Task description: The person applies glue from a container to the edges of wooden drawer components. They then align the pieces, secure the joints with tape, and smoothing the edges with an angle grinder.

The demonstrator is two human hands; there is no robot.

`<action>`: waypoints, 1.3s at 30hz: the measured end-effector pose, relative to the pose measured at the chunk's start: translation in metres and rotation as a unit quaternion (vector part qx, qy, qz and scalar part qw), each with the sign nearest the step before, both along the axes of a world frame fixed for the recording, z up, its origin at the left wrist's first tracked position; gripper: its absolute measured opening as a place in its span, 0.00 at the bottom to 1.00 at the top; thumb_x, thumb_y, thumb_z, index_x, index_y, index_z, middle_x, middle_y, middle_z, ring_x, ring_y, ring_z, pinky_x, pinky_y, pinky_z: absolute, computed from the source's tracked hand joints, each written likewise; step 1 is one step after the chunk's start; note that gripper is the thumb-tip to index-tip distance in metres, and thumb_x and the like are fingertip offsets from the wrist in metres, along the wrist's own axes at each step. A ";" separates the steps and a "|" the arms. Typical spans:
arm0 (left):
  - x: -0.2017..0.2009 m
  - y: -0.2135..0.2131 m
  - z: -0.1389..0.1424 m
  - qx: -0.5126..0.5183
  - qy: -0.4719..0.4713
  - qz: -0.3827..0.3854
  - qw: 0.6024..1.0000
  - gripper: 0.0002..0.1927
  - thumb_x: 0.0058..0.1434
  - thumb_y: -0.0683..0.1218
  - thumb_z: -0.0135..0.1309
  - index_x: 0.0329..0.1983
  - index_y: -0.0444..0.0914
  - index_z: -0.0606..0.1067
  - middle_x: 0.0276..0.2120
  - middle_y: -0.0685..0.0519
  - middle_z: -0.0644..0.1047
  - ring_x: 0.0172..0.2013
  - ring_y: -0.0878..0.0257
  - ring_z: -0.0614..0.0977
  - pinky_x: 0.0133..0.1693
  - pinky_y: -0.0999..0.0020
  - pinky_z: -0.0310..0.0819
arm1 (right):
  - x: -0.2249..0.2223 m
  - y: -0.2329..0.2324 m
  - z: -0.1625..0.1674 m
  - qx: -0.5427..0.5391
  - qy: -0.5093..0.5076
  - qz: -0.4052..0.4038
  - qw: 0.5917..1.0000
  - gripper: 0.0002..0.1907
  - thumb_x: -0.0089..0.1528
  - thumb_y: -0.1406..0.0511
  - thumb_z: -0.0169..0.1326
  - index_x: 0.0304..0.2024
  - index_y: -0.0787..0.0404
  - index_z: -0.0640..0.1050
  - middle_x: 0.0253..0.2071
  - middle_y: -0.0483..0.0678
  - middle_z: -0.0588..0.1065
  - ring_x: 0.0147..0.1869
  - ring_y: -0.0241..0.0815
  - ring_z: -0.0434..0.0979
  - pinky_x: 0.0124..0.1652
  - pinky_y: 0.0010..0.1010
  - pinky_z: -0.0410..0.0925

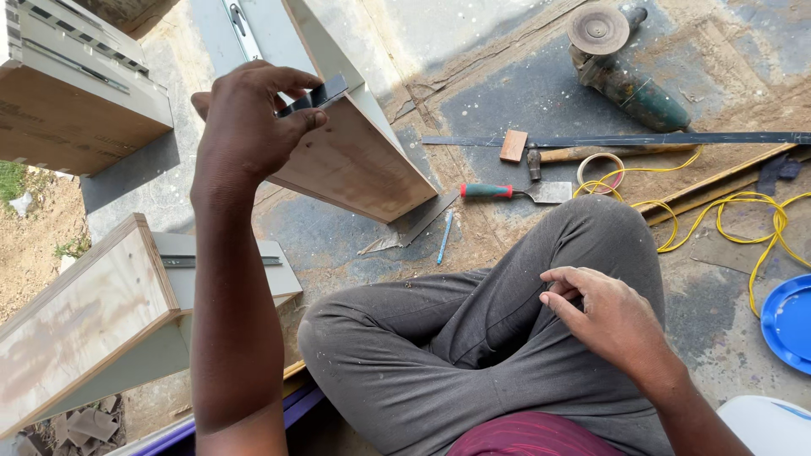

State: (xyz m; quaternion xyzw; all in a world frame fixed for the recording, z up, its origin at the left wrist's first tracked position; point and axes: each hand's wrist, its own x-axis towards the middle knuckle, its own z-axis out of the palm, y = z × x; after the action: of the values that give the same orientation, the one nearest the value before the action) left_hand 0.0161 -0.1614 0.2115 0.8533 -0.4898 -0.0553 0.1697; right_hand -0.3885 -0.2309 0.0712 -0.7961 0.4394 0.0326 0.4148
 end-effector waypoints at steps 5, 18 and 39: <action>0.001 0.001 -0.003 0.010 -0.049 -0.019 0.999 0.19 0.51 0.49 0.74 0.46 0.46 0.85 0.38 0.55 0.82 0.36 0.64 0.81 0.44 0.58 0.68 | 0.000 -0.006 -0.004 -0.005 -0.020 0.017 1.000 0.17 0.59 0.55 0.61 0.48 0.54 0.82 0.39 0.45 0.84 0.42 0.41 0.86 0.43 0.35 0.76; 0.011 0.007 -0.014 0.005 -0.052 0.004 0.999 0.15 0.53 0.48 0.71 0.44 0.50 0.83 0.34 0.59 0.80 0.37 0.64 0.79 0.48 0.56 0.56 | 0.110 -0.023 0.071 -0.147 -0.271 0.192 0.932 0.12 0.63 0.63 0.58 0.46 0.60 0.82 0.42 0.50 0.81 0.39 0.42 0.84 0.39 0.34 0.75; 0.043 0.146 -0.021 -0.223 0.071 0.070 0.970 0.18 0.58 0.44 0.67 0.52 0.40 0.81 0.46 0.48 0.80 0.42 0.61 0.84 0.42 0.66 0.82 | 0.294 -0.066 0.101 -0.395 -0.374 0.375 0.750 0.07 0.67 0.67 0.60 0.47 0.61 0.78 0.53 0.50 0.78 0.61 0.49 0.77 0.55 0.39 0.74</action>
State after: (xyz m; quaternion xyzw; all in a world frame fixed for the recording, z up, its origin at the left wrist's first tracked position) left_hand 0.0596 -0.0152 0.1908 0.8203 -0.4155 0.0070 0.3930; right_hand -0.0944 -0.2965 0.1726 -0.9383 -0.1116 -0.2915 0.1490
